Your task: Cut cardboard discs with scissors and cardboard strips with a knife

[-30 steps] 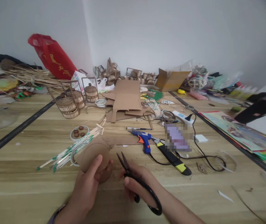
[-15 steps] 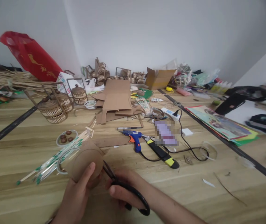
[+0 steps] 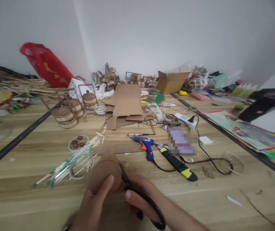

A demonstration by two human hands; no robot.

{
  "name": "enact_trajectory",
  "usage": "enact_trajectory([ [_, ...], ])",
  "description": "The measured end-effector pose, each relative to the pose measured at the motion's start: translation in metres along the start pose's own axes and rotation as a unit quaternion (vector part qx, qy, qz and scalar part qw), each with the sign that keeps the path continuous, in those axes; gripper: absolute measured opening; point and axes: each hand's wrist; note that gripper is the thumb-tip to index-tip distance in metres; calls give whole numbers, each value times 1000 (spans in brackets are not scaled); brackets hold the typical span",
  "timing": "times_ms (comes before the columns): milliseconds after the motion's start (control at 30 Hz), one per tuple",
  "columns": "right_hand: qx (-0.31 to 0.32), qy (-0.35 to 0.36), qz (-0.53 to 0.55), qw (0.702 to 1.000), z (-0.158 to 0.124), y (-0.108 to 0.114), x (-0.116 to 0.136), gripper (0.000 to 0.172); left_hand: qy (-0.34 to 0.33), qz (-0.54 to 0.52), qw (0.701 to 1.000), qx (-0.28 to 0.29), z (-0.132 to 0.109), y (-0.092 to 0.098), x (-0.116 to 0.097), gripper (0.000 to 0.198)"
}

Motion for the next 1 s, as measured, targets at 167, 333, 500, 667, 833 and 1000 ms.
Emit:
enact_trajectory([
  [167, 0, -2, 6, 1000, 0, 1, -3, 65, 16, -52, 998, 29, -5, -8, -8, 58],
  [333, -1, 1, 5, 1000, 0, 1, -5, 65, 12, -63, 997, 52, -8, -10, -8, 58],
  [500, -12, 12, -7, 1000, 0, -1, -3, 65, 19, -64, 997, 43, -6, -10, -1, 55],
  [667, -12, 24, 13, 1000, -2, -2, -6, 63, 41, -78, 995, 50, -5, -8, 9, 55],
  [833, -5, 42, 22, 999, -1, -2, -6, 58, 59, -61, 995, 56, -8, -8, 7, 53],
  [1000, -7, 61, 4, 998, 0, -3, 2, 54, 58, -72, 994, 59, -10, -9, 3, 54],
])
Point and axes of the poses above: each hand's wrist, its own z-axis towards the middle knuckle, its own y-axis out of the back of the hand, x = y × z, and after that the axes turned 1 degree about -z, right-handed
